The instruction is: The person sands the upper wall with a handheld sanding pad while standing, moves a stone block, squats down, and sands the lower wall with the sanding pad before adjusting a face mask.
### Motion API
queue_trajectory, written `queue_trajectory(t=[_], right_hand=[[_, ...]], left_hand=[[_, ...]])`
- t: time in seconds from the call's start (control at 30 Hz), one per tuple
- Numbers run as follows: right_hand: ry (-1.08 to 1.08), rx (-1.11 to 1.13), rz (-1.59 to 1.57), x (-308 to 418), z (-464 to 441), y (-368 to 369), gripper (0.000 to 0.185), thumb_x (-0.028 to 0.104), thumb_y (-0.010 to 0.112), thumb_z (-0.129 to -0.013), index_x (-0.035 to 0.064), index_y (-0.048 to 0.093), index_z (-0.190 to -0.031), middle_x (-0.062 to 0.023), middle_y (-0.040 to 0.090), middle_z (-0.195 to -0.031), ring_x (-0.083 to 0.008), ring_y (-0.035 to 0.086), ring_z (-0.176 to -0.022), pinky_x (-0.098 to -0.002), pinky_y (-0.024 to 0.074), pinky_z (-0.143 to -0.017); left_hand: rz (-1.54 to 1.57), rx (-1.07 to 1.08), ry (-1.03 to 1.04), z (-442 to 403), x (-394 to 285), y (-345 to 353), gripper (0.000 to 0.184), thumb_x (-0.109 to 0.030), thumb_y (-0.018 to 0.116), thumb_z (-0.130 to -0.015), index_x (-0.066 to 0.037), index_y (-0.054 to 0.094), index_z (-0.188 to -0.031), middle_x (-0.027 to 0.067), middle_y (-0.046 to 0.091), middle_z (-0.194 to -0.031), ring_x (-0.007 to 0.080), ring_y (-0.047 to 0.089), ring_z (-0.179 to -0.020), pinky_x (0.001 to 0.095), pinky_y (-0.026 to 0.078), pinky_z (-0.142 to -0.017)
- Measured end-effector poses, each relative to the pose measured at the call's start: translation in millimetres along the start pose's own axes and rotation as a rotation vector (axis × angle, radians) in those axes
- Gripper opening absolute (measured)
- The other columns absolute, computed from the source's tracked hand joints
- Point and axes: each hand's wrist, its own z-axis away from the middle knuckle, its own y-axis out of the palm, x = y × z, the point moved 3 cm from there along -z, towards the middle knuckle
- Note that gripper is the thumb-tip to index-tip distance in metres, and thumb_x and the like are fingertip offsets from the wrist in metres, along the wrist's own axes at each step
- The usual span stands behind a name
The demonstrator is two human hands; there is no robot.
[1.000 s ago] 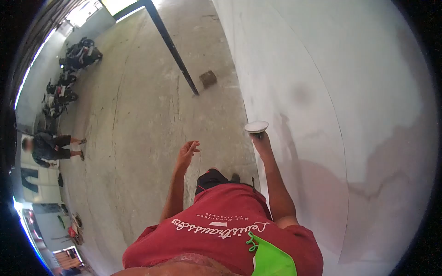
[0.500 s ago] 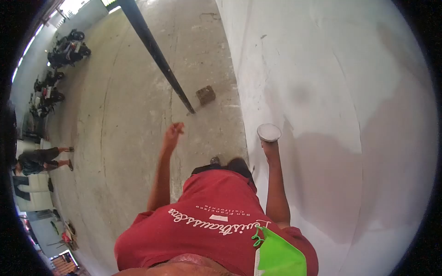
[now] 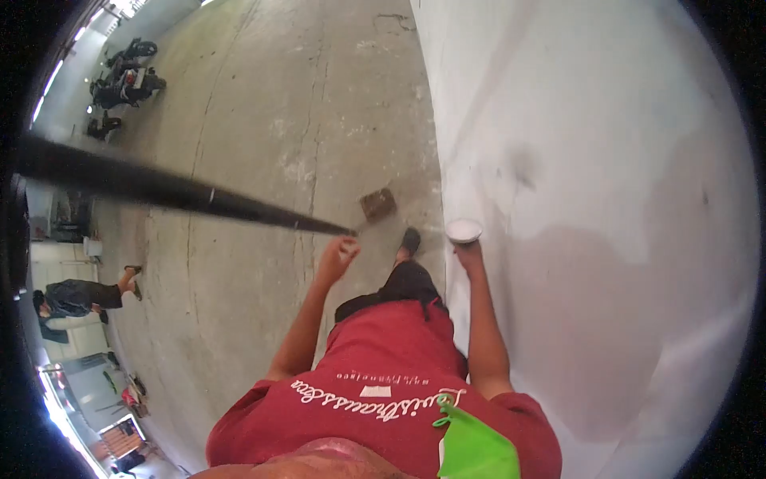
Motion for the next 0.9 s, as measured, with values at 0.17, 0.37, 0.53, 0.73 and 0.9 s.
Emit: queue_trajectory(t=[0.17, 0.37, 0.53, 0.73, 0.9], right_hand=[[-0.008, 0.161, -0.022, 19.3, -78.6, 41.1, 0.022, 0.019, 0.067, -0.084, -0.0011, 0.065, -0.092, -0.0067, 0.066, -0.074, -0.0151, 0.061, -0.065, -0.0340, 0.0495, -0.059], [-0.015, 0.252, -0.099, -7.6, -139.0, 100.9, 0.021, 0.018, 0.068, -0.084, 0.0024, 0.065, -0.098, -0.0046, 0.069, -0.081, -0.0125, 0.065, -0.072, -0.0297, 0.0509, -0.061], [0.408, 0.215, 0.069, -165.2, -218.4, 161.4, 0.022, 0.012, 0.064, -0.083, 0.0040, 0.067, -0.104, -0.0047, 0.070, -0.089, -0.0118, 0.066, -0.077, -0.0274, 0.0494, -0.060], [0.207, 0.302, 0.574, -285.7, -313.0, 219.2, 0.038, 0.025, 0.068, -0.080, 0.0008, 0.065, -0.110, -0.0104, 0.070, -0.093, -0.0212, 0.067, -0.078, -0.0337, 0.0530, -0.068], [0.506, 0.378, 0.222, -362.7, -390.8, 300.3, 0.051, 0.036, 0.070, -0.079, 0.0016, 0.063, -0.116, -0.0198, 0.064, -0.116, -0.0351, 0.058, -0.113, -0.0394, 0.0462, -0.092]], left_hand=[[0.061, 0.124, -0.295, -79.5, 29.9, 56.1, 0.034, -0.030, 0.073, -0.082, -0.004, 0.064, -0.102, 0.0143, 0.064, -0.103, 0.0299, 0.061, -0.097, 0.0387, 0.049, -0.078], [-0.027, 0.168, -0.675, -184.3, 209.5, 106.0, 0.038, -0.037, 0.068, -0.082, -0.002, 0.067, -0.098, 0.0200, 0.066, -0.094, 0.0353, 0.063, -0.089, 0.0428, 0.049, -0.082], [-0.296, 0.147, -0.791, -256.0, 342.1, 145.7, 0.053, -0.041, 0.063, -0.086, 0.003, 0.059, -0.115, 0.0230, 0.064, -0.109, 0.0345, 0.060, -0.105, 0.0426, 0.047, -0.088], [-0.195, 0.204, -0.970, -267.9, 425.8, 195.0, 0.066, -0.050, 0.064, -0.085, 0.005, 0.056, -0.120, 0.0235, 0.061, -0.117, 0.0348, 0.059, -0.108, 0.0415, 0.046, -0.090], [-0.143, 0.164, -1.144, -239.7, 506.4, 230.4, 0.076, -0.058, 0.059, -0.085, 0.007, 0.052, -0.125, 0.0251, 0.057, -0.125, 0.0367, 0.054, -0.118, 0.0419, 0.043, -0.097]])
